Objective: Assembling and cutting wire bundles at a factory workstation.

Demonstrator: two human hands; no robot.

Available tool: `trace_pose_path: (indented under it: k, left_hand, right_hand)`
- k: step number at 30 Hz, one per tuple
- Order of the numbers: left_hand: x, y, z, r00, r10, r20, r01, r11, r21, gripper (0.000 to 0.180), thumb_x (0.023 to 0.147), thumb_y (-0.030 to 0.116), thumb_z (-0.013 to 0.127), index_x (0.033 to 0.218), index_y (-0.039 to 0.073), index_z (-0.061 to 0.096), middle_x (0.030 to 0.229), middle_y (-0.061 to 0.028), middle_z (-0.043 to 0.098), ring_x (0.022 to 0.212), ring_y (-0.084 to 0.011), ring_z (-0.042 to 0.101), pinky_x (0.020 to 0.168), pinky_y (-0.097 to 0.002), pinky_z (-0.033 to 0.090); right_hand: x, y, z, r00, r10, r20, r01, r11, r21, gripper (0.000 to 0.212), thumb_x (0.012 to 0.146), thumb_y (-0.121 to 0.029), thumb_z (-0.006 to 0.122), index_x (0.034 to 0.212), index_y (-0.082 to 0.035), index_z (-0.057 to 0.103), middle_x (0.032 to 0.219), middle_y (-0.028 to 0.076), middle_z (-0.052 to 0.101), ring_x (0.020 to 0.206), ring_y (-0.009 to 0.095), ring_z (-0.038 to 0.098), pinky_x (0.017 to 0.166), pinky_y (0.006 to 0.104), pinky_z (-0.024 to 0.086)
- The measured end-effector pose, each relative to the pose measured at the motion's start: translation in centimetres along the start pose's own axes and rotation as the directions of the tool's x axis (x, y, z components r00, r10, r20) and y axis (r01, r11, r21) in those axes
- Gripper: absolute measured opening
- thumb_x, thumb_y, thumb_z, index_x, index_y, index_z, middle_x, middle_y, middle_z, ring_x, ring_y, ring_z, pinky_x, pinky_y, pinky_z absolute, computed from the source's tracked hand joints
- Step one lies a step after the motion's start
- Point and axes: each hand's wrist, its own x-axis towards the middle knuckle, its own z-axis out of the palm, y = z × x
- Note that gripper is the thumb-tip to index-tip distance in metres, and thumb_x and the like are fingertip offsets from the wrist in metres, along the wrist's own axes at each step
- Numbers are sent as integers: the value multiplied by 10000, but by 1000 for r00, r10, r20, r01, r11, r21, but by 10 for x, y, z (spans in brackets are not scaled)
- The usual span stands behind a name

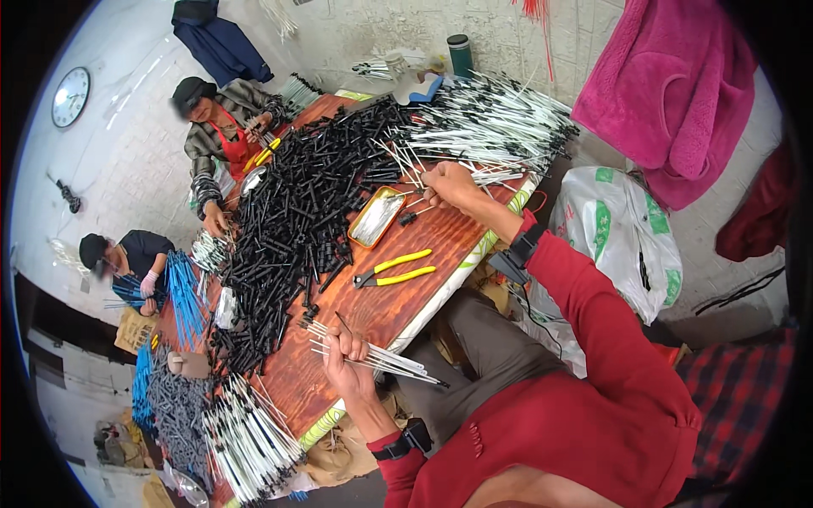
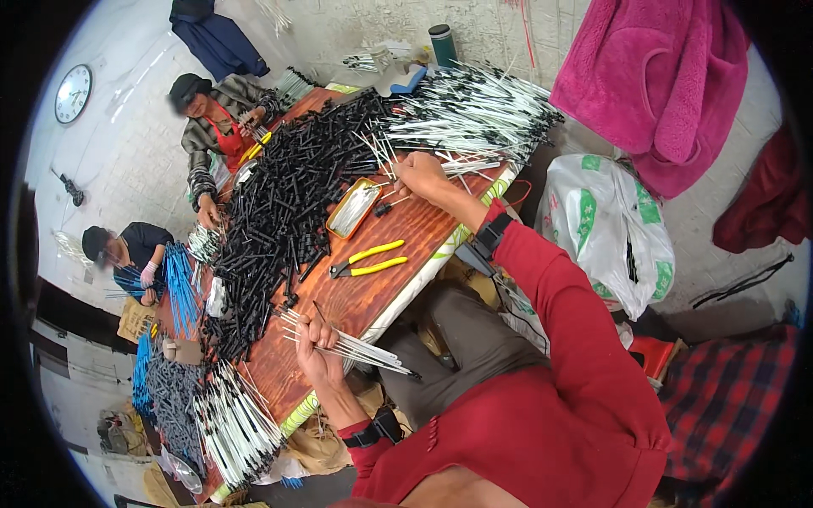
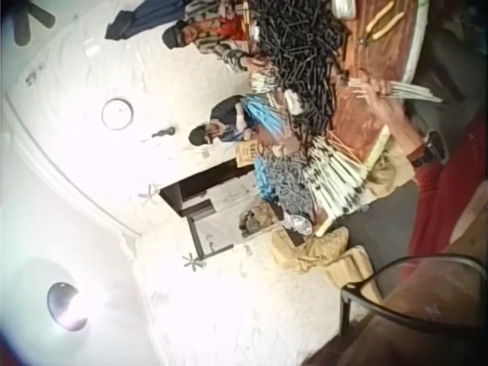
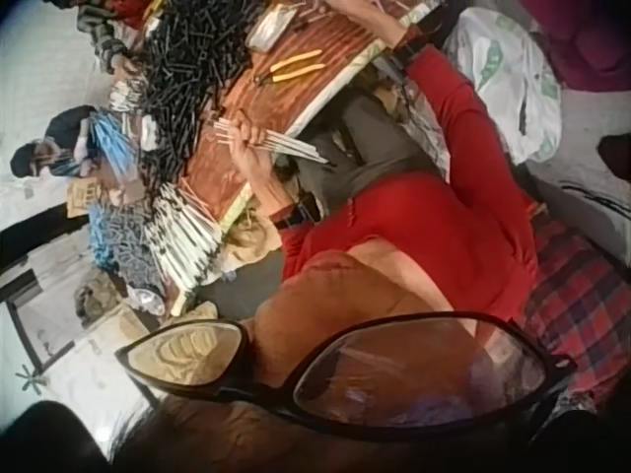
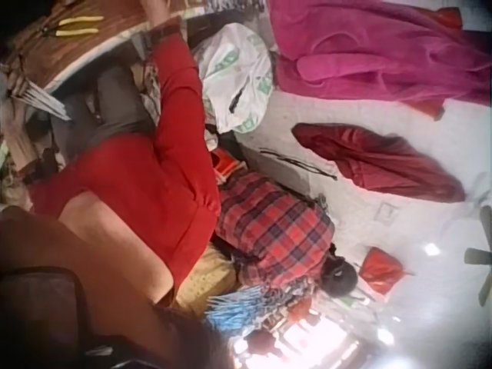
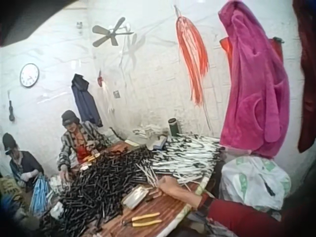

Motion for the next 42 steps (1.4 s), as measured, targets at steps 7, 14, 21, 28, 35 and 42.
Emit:
trace_pose_path:
  k: [7, 14, 21, 28, 35, 42]
  left_hand:
    - [-5, -2, -3, 999, 26, 20, -26, 1000, -5, 171, 1041, 182, 497, 1129, 38, 527, 762, 10, 410, 647, -100, 408, 590, -242, 368]
    - [11, 1, 12, 953, 184, -239, -145, 974, 172, 335, 1042, 201, 489, 1315, 9, 459, 1283, -189, 531, 1186, -294, 540, 1012, -402, 448]
    - [38, 10, 32, 924, 344, -169, -334, 939, 82, 386, 1041, 222, 476, 1347, -12, 454, 1397, -199, 512, 1352, -328, 453, 1142, -483, 368]
    - [33, -5, 31, 898, 355, -259, -345, 935, 86, 288, 1052, 203, 453, 1303, 70, 498, 1134, -127, 647, 1031, -266, 639, 967, -477, 529]
    - [21, 0, 32, 884, 384, -267, -367, 923, 113, 321, 1064, 260, 447, 1338, 98, 489, 1006, -51, 616, 937, -170, 629, 895, -385, 554]
    - [12, 11, 49, 897, 341, -280, -322, 940, 112, 385, 1064, 312, 454, 1391, 108, 448, 910, 9, 566, 856, -117, 609, 811, -305, 550]
  right_hand:
    - [-2, 9, -7, 930, -255, 266, 100, 870, 483, 147, 953, -193, 554, 881, -68, 530, 696, -9, 517, 629, 84, 529, 559, 244, 436]
    - [-92, 0, 8, 757, -341, 557, 168, 926, 338, 148, 934, -167, 575, 855, -47, 542, 703, 6, 553, 589, 84, 533, 545, 251, 426]
    - [-154, 16, 18, 763, -211, 611, 283, 959, -23, 181, 928, -214, 605, 889, -58, 522, 693, 5, 557, 557, 75, 534, 500, 244, 410]
    - [-168, 34, 13, 751, -169, 639, 253, 967, -41, 153, 944, -158, 586, 884, -36, 516, 678, 11, 531, 569, 83, 531, 521, 249, 432]
    - [-165, 56, 20, 789, -220, 573, 295, 954, -41, 155, 954, -143, 578, 875, -44, 490, 660, 6, 500, 558, 80, 499, 515, 244, 432]
    - [-167, 66, 27, 763, -76, 641, 25, 996, 88, 139, 940, -123, 588, 867, -38, 505, 624, 3, 459, 512, 100, 455, 502, 253, 435]
